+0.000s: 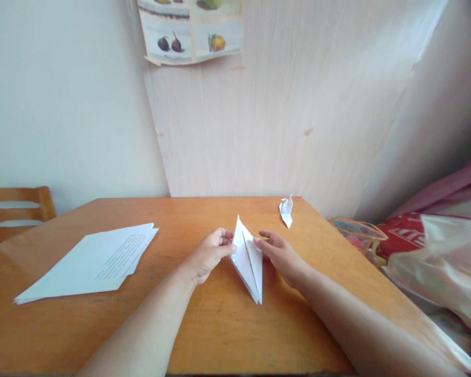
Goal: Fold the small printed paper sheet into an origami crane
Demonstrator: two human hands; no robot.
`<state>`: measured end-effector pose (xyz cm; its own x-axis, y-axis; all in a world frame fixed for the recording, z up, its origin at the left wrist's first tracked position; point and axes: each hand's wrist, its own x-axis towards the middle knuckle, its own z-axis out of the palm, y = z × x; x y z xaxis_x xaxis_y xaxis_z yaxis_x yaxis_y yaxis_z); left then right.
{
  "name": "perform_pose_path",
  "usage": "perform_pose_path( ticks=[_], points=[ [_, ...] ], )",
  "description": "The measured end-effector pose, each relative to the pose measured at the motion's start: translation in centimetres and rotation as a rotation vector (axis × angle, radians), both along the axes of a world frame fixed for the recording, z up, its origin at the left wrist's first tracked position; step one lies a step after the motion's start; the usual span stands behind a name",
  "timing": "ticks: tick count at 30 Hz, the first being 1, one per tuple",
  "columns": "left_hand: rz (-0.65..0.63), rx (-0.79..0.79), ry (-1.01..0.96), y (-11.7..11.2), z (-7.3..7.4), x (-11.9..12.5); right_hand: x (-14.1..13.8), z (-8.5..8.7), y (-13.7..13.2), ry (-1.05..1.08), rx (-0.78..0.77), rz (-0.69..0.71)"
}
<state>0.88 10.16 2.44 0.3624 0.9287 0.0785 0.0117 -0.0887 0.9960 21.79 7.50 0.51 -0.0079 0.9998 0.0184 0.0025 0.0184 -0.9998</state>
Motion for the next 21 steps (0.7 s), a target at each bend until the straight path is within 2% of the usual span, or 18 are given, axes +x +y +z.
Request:
perform_pose_path(
  ticks=[2, 5, 11, 17, 21],
  points=[
    [0.027, -0.007, -0.113, 0.3, 0.0, -0.1, -0.3, 0.7, -0.6, 0.296, -0.105, 0.154],
    [0.057, -0.031, -0.224, 0.5, -0.2, 0.0, -0.7, 1.1, -1.3, 0.435, -0.23, 0.27],
    [0.028, -0.088, -0.356, 0.1, -0.2, 0.6, -1.2, 0.4, -1.4, 0.419, -0.193, 0.263],
    [-0.036, -0.206, -0.364, -0.7, -0.4, 1.5, -1.3, -0.2, -1.4, 0.361, -0.083, 0.294],
    [-0.063, -0.244, -0.336, -0.9, -0.7, 1.9, -1.2, -0.2, -1.6, 0.345, -0.076, 0.304]
  ],
)
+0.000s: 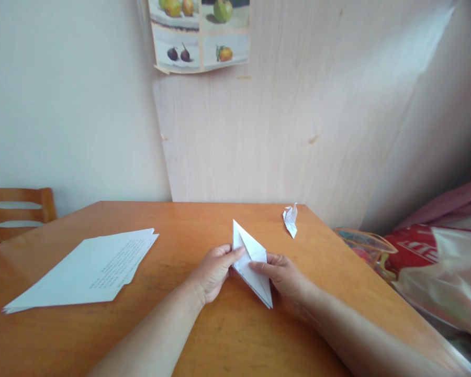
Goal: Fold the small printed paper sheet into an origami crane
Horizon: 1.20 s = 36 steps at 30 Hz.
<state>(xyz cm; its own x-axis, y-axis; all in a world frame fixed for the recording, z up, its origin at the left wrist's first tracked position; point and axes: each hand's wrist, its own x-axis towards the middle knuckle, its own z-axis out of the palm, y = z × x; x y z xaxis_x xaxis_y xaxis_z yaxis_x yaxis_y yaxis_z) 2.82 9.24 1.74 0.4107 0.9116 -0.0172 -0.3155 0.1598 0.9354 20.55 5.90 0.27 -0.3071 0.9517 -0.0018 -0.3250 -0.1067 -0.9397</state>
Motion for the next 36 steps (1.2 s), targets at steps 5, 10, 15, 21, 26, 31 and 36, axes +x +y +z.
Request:
perform_pose_path(
  ticks=[5, 10, 15, 21, 26, 31, 36],
  points=[
    [0.018, 0.031, 0.048, 0.0, -0.4, 0.3, 0.0, 0.2, -0.2, 0.019, -0.002, 0.02],
    [0.066, 0.042, 0.053, -0.3, -0.3, 0.5, 0.1, 0.2, -0.2, -0.028, -0.021, -0.031],
    [0.156, 0.073, 0.063, -0.7, 0.4, 0.6, 0.4, 0.0, -0.2, -0.043, -0.026, -0.002],
    [0.178, 0.1, 0.077, -0.7, 0.4, 0.7, 0.6, 0.0, -0.3, -0.078, -0.005, -0.012],
    [0.267, 0.141, 0.084, -0.3, 0.6, 0.2, 0.7, 0.0, -0.4, -0.109, -0.002, 0.026],
    [0.281, 0.174, 0.104, -0.1, 0.8, -0.1, 0.7, 0.4, -0.6, -0.161, 0.027, 0.025],
    [0.281, 0.158, 0.099, 0.0, 0.6, -0.2, 0.7, 0.8, -0.8, -0.191, 0.025, 0.023]
  ],
)
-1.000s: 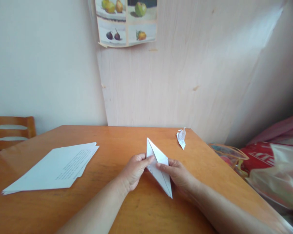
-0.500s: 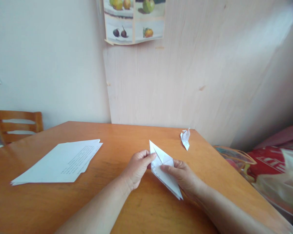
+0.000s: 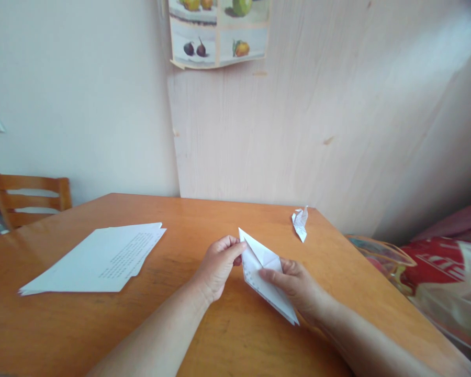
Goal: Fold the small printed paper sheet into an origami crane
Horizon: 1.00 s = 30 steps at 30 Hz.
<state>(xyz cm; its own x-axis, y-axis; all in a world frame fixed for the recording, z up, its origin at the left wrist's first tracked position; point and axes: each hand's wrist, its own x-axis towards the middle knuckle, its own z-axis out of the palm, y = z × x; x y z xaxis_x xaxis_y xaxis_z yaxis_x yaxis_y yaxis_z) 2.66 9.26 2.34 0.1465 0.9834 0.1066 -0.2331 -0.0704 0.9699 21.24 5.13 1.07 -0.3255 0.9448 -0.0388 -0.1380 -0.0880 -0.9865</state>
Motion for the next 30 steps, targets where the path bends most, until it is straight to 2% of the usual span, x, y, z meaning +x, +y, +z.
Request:
perform_pose_path(
  ticks=[14, 22, 30],
  points=[
    [0.084, 0.001, -0.055, 0.3, 0.3, -0.4, -0.1, 0.2, -0.4, -0.031, -0.032, 0.017],
    [0.126, -0.034, -0.14, 0.1, 0.9, -0.3, 0.2, -0.5, -0.3, -0.043, -0.025, 0.044],
    [0.092, -0.068, -0.224, -0.1, 1.3, -0.3, -0.1, 0.1, -0.6, -0.041, -0.024, 0.051]
  ],
)
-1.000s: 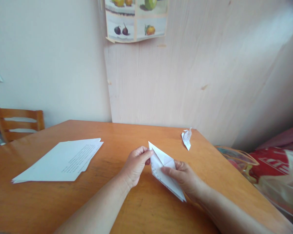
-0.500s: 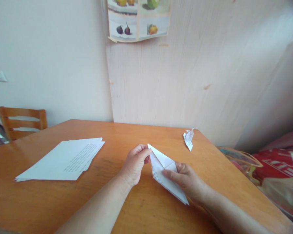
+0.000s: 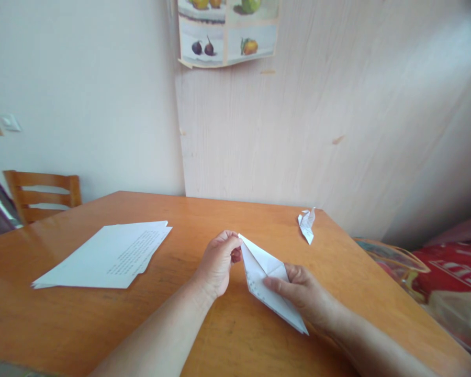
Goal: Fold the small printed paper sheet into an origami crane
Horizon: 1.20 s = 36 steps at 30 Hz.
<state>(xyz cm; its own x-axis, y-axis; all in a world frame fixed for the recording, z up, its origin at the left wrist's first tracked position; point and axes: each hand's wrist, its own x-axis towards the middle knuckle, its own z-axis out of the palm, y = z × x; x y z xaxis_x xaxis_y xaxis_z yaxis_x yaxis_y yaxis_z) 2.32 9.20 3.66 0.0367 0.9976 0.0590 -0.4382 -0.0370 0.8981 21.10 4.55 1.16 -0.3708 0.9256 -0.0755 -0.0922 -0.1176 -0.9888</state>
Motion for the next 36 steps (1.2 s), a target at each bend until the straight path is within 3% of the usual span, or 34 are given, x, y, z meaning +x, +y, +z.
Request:
perform_pose_path(
  ticks=[19, 27, 36],
  points=[
    [-0.034, 0.05, -0.087, 0.1, 0.1, -0.3, 0.1, 0.1, -0.2, 0.001, -0.048, 0.032],
    [0.001, 0.066, -0.084, 0.4, -0.4, -0.5, 0.1, 0.0, -0.2, -0.008, -0.011, 0.044],
    [0.107, 0.032, -0.17, 1.1, 0.0, -1.3, 0.3, -1.0, -0.1, -0.006, 0.006, 0.073]
  ],
)
